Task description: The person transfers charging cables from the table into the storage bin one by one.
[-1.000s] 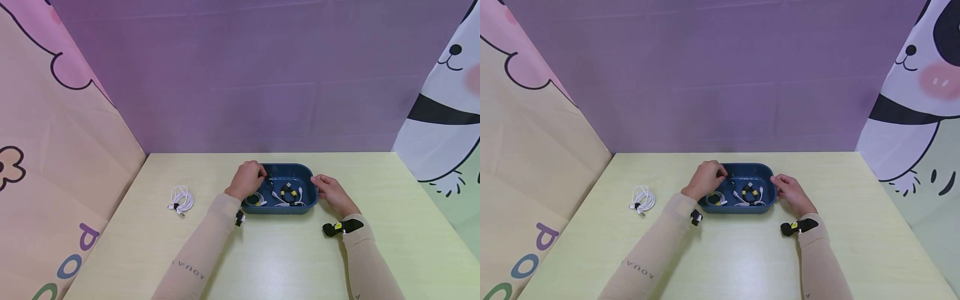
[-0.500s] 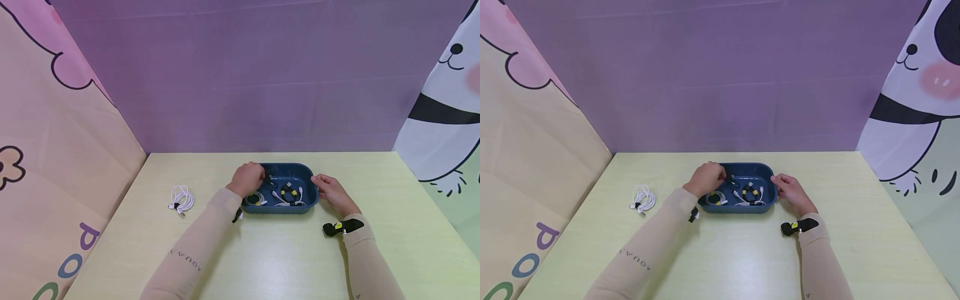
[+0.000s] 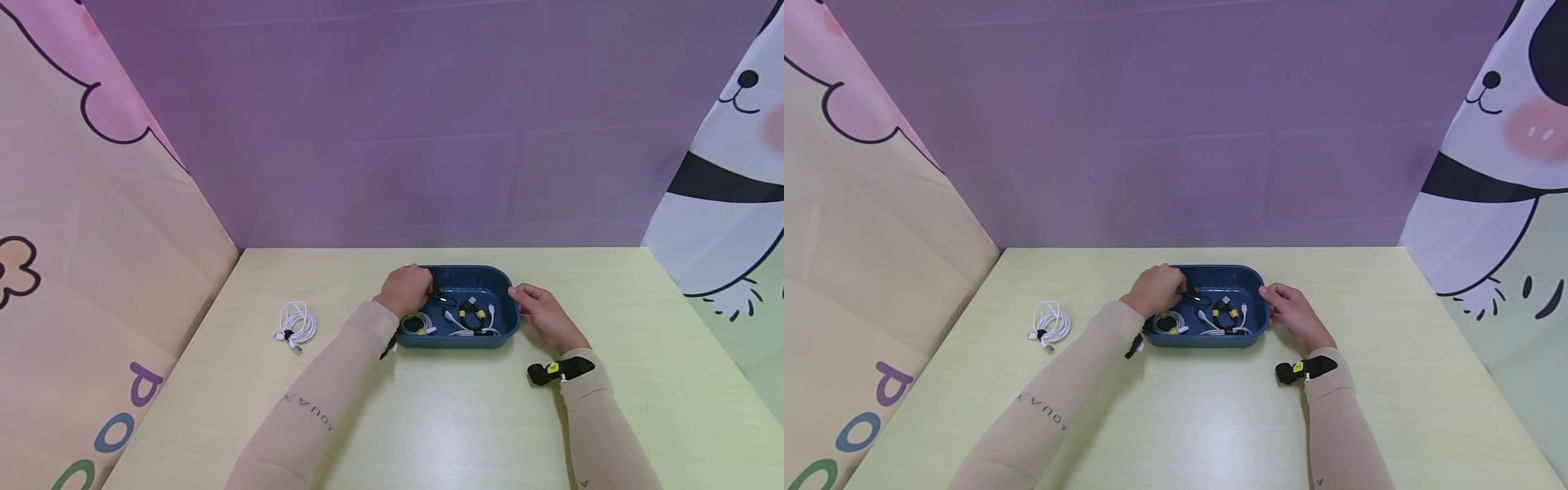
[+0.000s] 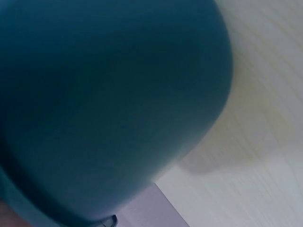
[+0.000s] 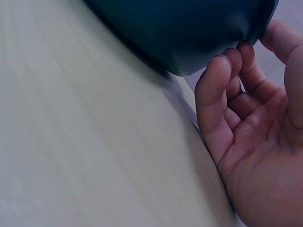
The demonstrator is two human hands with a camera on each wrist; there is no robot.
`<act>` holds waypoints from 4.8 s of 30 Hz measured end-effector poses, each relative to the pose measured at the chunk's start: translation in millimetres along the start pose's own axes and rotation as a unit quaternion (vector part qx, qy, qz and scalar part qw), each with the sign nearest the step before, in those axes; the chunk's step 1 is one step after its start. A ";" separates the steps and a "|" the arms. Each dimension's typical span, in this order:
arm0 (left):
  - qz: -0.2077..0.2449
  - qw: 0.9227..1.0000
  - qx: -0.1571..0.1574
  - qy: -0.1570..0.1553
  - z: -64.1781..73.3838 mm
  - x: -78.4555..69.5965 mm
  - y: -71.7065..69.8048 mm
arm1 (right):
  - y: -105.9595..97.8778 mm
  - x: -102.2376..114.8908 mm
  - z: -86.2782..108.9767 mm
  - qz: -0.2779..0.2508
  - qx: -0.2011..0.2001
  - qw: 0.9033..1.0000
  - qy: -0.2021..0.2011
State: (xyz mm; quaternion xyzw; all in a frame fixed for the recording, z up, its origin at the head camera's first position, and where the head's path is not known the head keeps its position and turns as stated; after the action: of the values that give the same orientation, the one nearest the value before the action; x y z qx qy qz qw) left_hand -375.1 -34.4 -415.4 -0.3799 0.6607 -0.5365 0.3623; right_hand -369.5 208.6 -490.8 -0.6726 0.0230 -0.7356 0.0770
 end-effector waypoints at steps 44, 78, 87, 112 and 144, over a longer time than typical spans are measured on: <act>-0.012 0.999 -0.002 -0.037 -2.0 9.2 9.5 | 0.8 -1.9 -1.1 -0.011 0.009 1.000 0.000; 0.212 0.923 -0.262 -0.187 99.9 102.9 -56.4 | -5.1 -2.8 2.1 0.002 0.001 1.000 0.001; 0.214 0.918 -0.268 -0.201 118.6 130.1 -73.1 | -7.3 1.3 3.7 -0.005 0.002 1.000 0.000; 0.219 0.921 -0.162 -0.278 165.3 201.3 -53.5 | -5.6 -1.4 2.9 -0.009 0.006 1.000 0.001; 0.214 0.919 -0.028 -0.329 186.0 215.4 -14.9 | -5.0 -0.4 4.2 0.005 -0.002 1.000 0.006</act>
State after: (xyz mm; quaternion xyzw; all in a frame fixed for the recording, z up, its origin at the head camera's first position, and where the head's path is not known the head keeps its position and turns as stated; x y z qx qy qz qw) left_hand -305.2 -309.0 -446.1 -0.3942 0.5847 -0.2723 0.6546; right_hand -365.7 213.9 -490.2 -0.6680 0.0285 -0.7394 0.0790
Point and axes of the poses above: each hand's wrist, its own z-axis away from the middle knuckle, its own y-axis out of the palm, x = y × z, the point moved 8 cm from there along -z, towards the middle knuckle, and after that the axes turned 9 degrees about -x, right-handed, at the moved point
